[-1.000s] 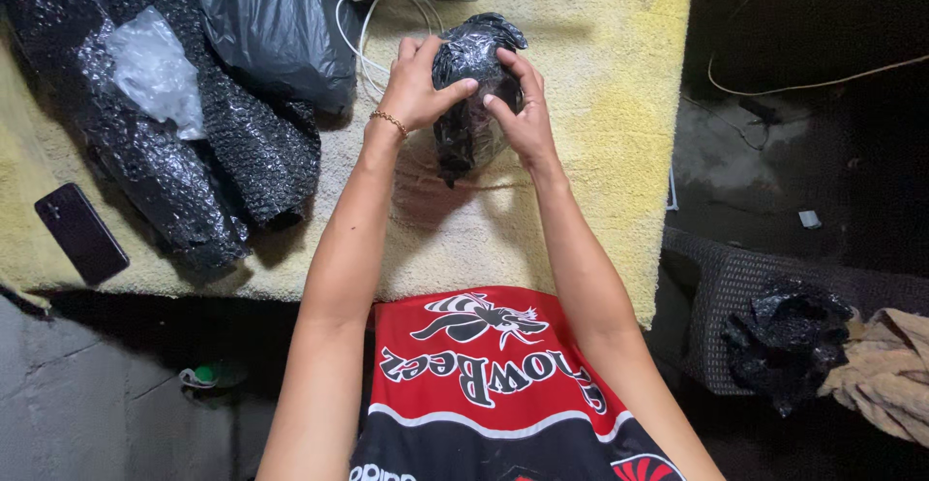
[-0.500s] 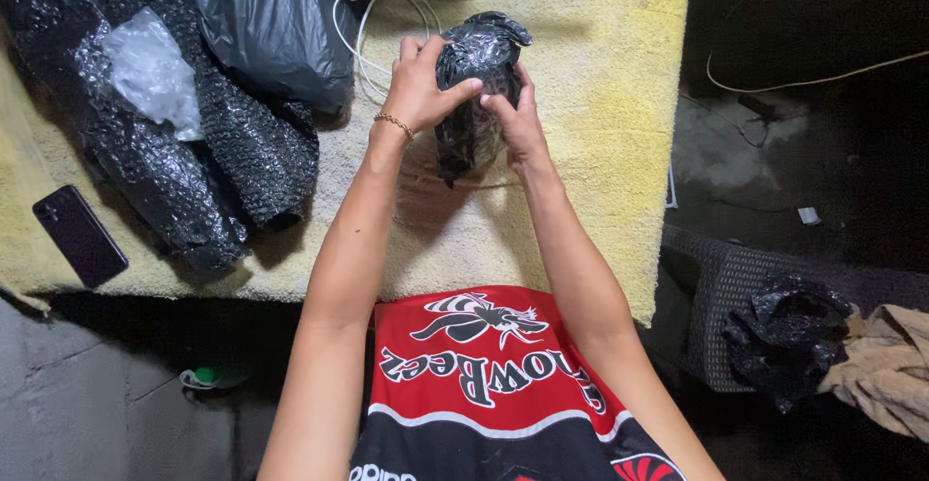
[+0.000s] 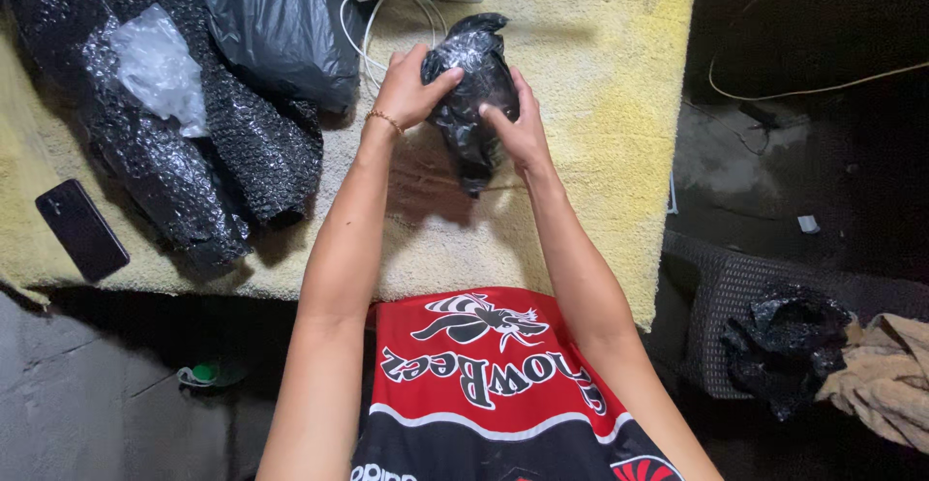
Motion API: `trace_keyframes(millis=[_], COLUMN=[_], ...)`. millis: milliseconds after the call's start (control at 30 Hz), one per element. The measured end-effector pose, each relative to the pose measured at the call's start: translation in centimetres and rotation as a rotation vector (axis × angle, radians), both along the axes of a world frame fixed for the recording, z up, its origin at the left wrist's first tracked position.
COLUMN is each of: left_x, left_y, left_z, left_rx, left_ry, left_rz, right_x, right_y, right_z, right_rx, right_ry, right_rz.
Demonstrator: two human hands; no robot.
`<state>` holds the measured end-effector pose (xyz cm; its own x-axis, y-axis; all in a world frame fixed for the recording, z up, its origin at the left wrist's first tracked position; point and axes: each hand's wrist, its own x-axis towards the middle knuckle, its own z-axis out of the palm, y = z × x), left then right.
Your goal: The person unwraps a small table fan from its plastic packaging and sets it aside, then picks up a black plastic-wrapped parcel and works to open it, pulling and twisting the plastic wrap to unpack the contents on a towel-covered surface.
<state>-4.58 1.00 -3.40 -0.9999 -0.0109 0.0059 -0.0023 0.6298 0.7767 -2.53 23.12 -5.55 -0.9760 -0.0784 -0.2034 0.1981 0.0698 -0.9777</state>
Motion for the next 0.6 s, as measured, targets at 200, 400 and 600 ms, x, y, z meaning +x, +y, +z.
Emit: trace_keyframes(millis=[200, 400, 600], left_x=[1.2, 0.9, 1.1], left_y=[-0.3, -1.3, -1.5], left_z=[-2.5, -2.5, -2.4], left_rx=[0.092, 0.188, 0.338], left_ry=[0.046, -0.001, -0.071], left_rz=[0.086, 0.108, 0.131], right_x=[-1.3, -0.4, 0.7], right_y=[-0.1, 0.4, 1.7], right_z=[-0.9, -2.3, -2.8], right_rx=[0.128, 0.227, 0.144], right_ry=[0.007, 0.029, -0.026], right_rz=[0.026, 0.043, 0.053])
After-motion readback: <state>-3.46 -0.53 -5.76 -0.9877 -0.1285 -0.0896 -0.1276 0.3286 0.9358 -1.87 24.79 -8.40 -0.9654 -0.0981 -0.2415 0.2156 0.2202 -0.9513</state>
